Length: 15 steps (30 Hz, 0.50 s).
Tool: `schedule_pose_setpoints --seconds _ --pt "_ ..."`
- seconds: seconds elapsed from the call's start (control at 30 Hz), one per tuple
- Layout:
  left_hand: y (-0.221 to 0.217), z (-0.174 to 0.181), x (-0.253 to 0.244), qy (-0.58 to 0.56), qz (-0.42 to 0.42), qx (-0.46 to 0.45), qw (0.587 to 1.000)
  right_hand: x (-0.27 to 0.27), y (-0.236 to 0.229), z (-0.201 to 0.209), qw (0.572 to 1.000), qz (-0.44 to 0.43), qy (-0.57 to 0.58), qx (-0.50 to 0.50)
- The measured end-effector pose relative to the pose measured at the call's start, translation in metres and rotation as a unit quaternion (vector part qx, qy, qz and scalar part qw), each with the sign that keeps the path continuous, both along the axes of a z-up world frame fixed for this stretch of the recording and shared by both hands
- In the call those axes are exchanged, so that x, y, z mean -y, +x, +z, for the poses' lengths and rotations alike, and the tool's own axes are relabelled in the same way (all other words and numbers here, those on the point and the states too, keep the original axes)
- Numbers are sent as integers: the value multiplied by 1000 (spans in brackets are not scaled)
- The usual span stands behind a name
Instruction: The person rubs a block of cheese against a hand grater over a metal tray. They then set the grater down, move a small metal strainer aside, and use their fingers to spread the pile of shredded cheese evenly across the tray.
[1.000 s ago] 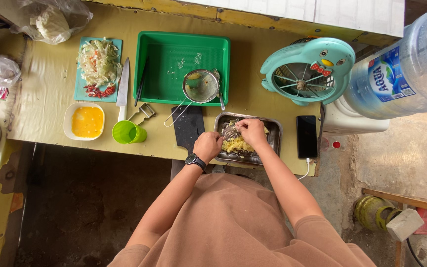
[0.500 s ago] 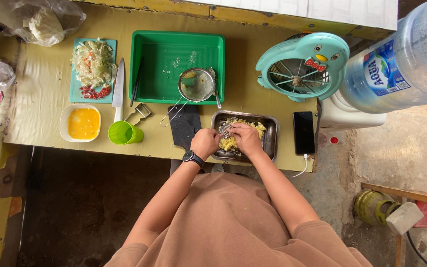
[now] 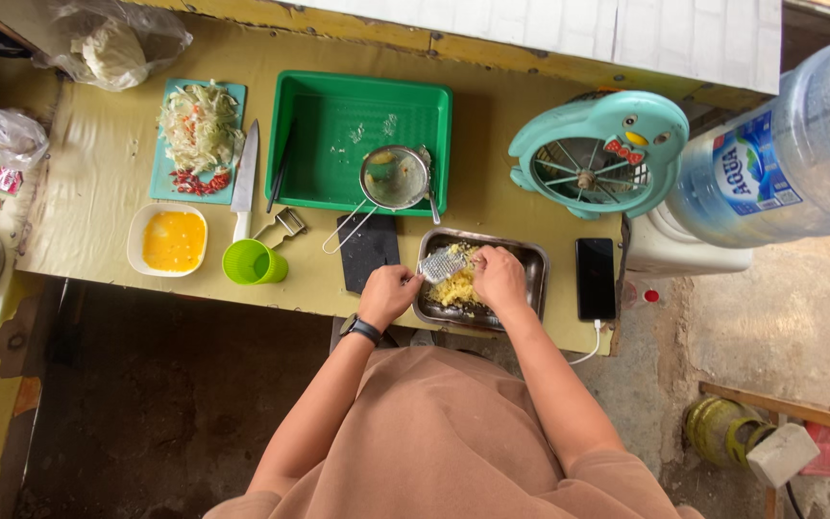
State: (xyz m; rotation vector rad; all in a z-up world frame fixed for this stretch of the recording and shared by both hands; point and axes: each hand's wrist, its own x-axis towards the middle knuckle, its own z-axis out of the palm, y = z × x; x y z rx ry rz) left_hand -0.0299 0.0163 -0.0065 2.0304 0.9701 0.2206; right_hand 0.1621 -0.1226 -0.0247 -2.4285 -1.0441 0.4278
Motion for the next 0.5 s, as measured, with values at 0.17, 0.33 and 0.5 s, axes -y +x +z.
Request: schedule_pose_setpoints --seconds 0.17,0.33,0.5 --pt "-24 -17 -17 -138 -5 -1 990 -3 15 25 1000 1 3 -29" --pt "-30 -17 -22 -175 9 17 984 -64 12 46 992 -17 89 -93" --pt "-30 -17 -27 -154 -2 37 987 -172 9 36 976 133 168 49"
